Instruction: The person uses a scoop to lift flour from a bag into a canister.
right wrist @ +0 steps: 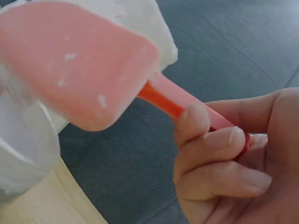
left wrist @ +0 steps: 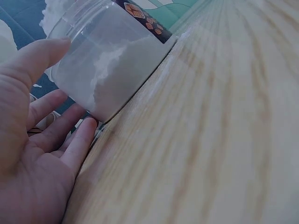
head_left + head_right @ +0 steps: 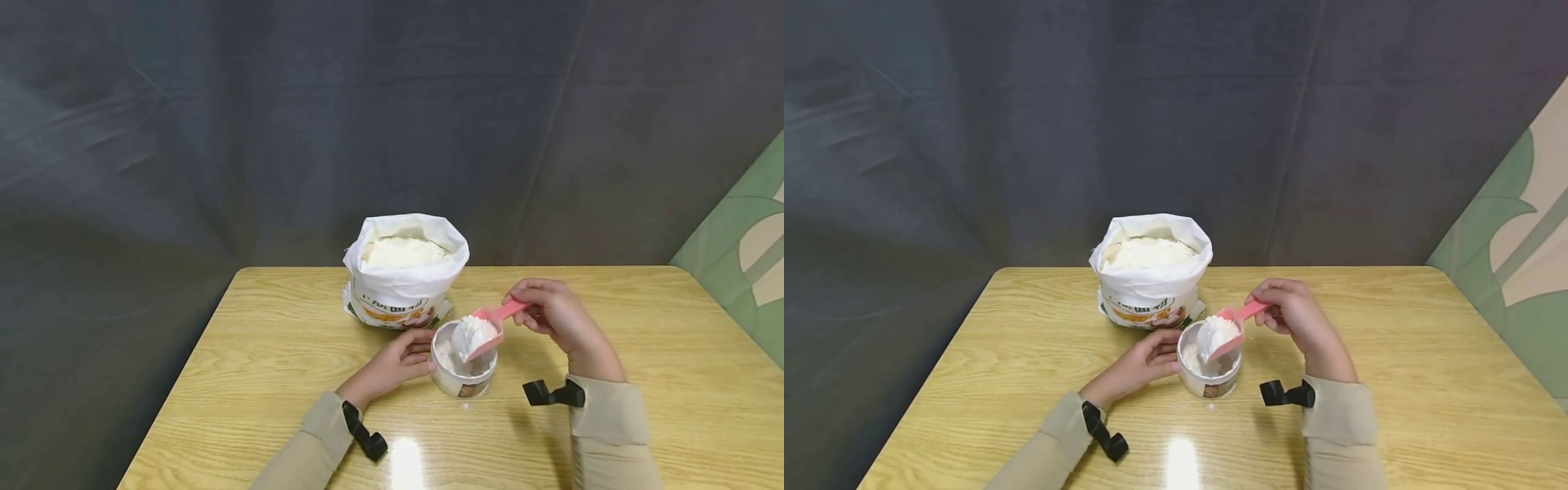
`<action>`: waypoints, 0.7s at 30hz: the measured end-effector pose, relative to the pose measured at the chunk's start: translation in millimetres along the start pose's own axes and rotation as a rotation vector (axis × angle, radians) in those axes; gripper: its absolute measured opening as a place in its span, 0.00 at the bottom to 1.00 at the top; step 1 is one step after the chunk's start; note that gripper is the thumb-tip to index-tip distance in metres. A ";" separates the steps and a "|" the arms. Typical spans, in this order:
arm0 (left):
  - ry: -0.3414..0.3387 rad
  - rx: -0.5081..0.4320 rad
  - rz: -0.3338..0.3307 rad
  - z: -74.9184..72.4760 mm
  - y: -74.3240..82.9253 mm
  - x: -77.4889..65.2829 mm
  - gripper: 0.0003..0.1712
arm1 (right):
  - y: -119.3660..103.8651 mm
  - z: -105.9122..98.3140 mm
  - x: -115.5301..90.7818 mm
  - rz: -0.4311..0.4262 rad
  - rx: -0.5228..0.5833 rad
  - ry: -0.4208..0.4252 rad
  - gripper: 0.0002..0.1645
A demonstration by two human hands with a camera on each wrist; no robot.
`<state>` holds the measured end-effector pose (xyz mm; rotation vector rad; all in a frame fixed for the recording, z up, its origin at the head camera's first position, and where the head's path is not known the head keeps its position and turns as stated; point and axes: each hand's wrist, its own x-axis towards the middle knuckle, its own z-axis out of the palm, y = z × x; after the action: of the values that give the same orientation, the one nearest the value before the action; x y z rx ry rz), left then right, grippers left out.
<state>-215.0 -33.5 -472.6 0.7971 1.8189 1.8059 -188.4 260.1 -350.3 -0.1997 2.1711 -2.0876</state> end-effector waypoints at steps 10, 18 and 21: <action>0.000 0.008 0.009 0.1 1.7 0.0 0.32 | -0.9 14.5 4.7 0.050 -0.255 -0.039 0.15; 0.001 0.007 0.025 1.2 -0.4 1.3 0.32 | -5.1 24.8 3.8 0.011 -0.390 -0.058 0.14; 0.006 0.005 0.018 1.3 -1.0 0.7 0.32 | -7.2 27.7 2.7 0.002 -0.448 -0.055 0.14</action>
<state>-214.8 -32.0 -473.6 0.8134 1.8264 1.8177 -186.0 232.1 -344.1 -0.2902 2.5689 -1.5434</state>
